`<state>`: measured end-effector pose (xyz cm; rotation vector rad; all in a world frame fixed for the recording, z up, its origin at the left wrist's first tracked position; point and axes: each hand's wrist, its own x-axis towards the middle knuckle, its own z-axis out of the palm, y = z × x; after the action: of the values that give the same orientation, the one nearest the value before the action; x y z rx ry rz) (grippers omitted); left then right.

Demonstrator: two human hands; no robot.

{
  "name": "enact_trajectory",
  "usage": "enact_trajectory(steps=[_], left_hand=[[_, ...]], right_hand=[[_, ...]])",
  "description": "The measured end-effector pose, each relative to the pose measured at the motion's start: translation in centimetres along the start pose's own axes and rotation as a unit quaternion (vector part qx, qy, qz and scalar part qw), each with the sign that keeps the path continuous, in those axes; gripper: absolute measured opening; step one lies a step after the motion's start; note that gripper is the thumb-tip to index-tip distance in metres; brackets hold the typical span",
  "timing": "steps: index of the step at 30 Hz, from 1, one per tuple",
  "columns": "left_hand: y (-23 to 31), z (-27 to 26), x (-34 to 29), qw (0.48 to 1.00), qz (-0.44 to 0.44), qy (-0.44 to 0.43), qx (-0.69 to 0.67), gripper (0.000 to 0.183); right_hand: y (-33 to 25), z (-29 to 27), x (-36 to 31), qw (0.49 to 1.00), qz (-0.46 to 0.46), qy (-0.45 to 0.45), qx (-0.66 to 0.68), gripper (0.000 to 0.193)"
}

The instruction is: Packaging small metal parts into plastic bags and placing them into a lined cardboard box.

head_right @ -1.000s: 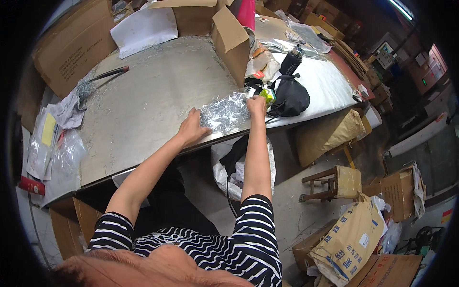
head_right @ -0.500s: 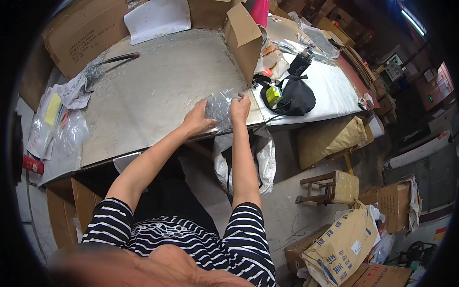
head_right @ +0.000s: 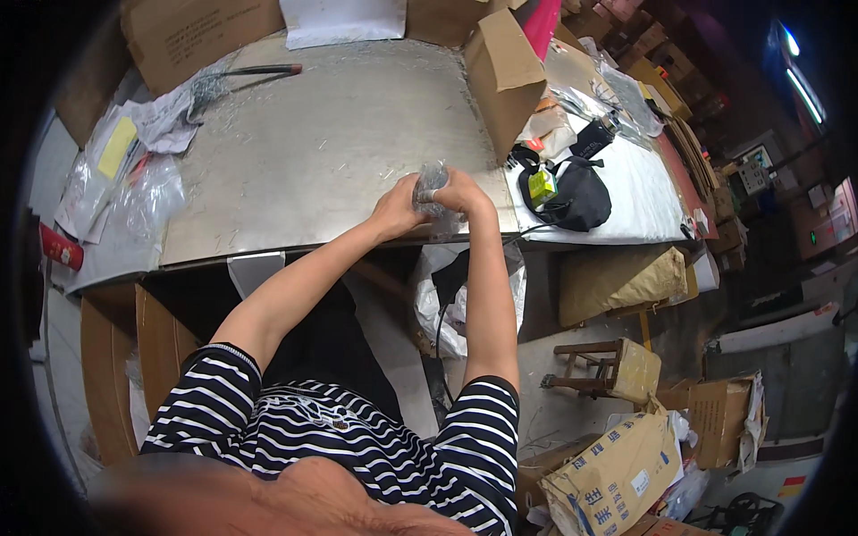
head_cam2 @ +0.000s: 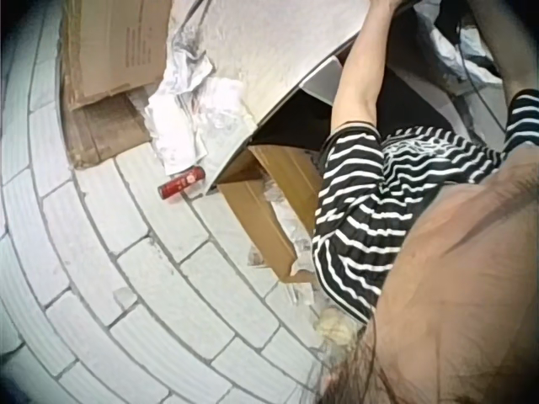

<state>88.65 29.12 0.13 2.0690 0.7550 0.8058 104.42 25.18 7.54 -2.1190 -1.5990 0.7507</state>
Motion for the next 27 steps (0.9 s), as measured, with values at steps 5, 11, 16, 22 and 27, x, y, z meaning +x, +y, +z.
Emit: enact_trajectory(steps=[5, 11, 16, 22, 27], left_hand=[[-1.3, 0.5, -0.4, 0.999, 0.005, 0.036, -0.029, 0.076], [-3.4, -0.6, -2.4, 0.997, 0.014, 0.058, -0.056, 0.074], [1.0, -14.4, -13.3, 0.978, -0.043, -0.121, -0.164, 0.059], [1.2, -33.4, -32.4, 0.919, -0.236, -0.112, -0.294, 0.038], [-1.2, -42.6, -49.8, 0.843, -0.329, 0.273, -0.326, 0.037]], right_hand=[[-2.4, 3.7, -0.7, 0.979, 0.051, 0.092, -0.177, 0.059], [-1.7, 5.1, -0.9, 0.964, 0.009, 0.125, -0.236, 0.058], [-1.3, 5.5, -0.5, 0.965, -0.046, 0.136, -0.218, 0.063], [5.1, 4.2, 1.4, 0.962, -0.108, 0.155, -0.197, 0.060], [7.6, 4.9, 4.4, 0.953, -0.065, 0.272, 0.119, 0.051]])
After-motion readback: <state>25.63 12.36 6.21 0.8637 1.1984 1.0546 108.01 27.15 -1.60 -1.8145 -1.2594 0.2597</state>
